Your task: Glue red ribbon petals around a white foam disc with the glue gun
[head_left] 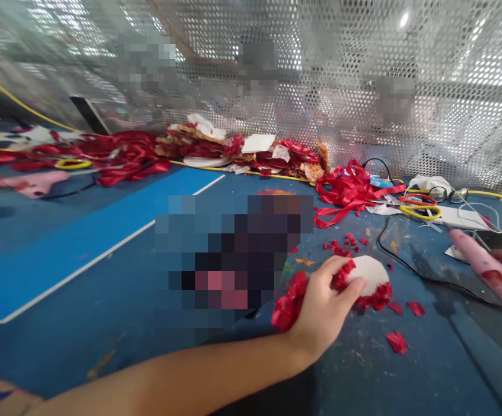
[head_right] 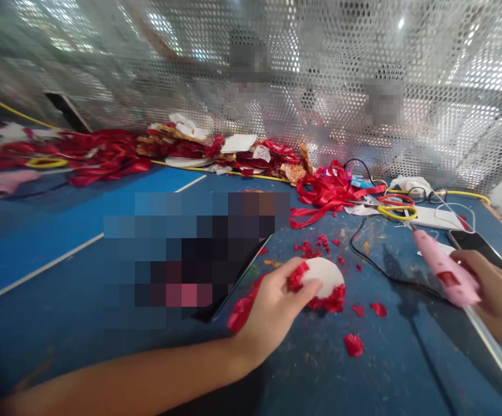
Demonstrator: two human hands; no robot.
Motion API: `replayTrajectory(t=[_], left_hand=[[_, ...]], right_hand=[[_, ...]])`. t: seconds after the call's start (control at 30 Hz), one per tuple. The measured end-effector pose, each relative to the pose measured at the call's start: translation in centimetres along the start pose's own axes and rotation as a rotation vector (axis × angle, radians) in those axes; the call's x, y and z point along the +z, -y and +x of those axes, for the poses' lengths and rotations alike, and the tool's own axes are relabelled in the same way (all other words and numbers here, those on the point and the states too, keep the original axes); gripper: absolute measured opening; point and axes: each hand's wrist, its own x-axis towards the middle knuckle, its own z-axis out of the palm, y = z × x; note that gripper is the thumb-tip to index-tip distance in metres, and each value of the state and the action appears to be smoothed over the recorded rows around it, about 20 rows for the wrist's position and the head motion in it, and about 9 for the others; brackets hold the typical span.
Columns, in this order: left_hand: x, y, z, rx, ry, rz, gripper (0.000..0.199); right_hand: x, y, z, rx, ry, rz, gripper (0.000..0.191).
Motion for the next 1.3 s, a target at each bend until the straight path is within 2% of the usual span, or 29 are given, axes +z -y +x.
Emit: replayTrajectory(t=[0.07,0.13,0.27,0.33,0.43,0.67,0.77,0.87,1.07,1.3], left_hand=[[-0.5,0.1,-0.1,-0.09,-0.003,-0.017,0.01],[-0.6,0.4,0.0,-0.142,-0.029,-0.043,0.016],[-0.6,0.9,0.4,-0.187,-0.045,-0.085,0.02],[-0.7,0.9,0.6,-0.196,-0.005,-0.087,0.017],[-0.9,0.8,1.0,-0.157,0.047,-0.071,0.016],[-1.1,0.7,1.5,-0.133,0.064,-0.031,0.014],[-0.9,0.5,1.2,-0.168,0.101,-0.027,0.009],[-0.9,0.3,1.0,-0.21,0.192,-0.031,0.011],[-1.0,0.1,0.8,-0.252,0.333,-0.045,0.016],[-1.1,0.6,0.9,-0.231,0.351,-0.033,0.013]], right_hand=[[-0.2,1.6,-0.4,0.091,-0.098,0.084,0.025],[0.1,3.3,-0.8,0.095,-0.133,0.186,0.027],[1.9,5.9,-1.2,-0.146,0.0,0.443,0.02],[2.8,6.4,-1.1,-0.29,0.076,0.528,0.017],[3.6,6.6,-0.8,-0.485,0.163,0.656,0.025],[4.2,5.9,-0.9,-0.686,0.121,0.745,0.025],[4.3,5.9,-1.3,-0.695,0.102,0.709,0.018],[4.4,6.0,-1.5,-0.676,0.078,0.668,0.016],[4.3,6.1,-1.5,-0.665,0.07,0.661,0.024],[4.5,6.1,-1.7,-0.638,0.051,0.653,0.026]])
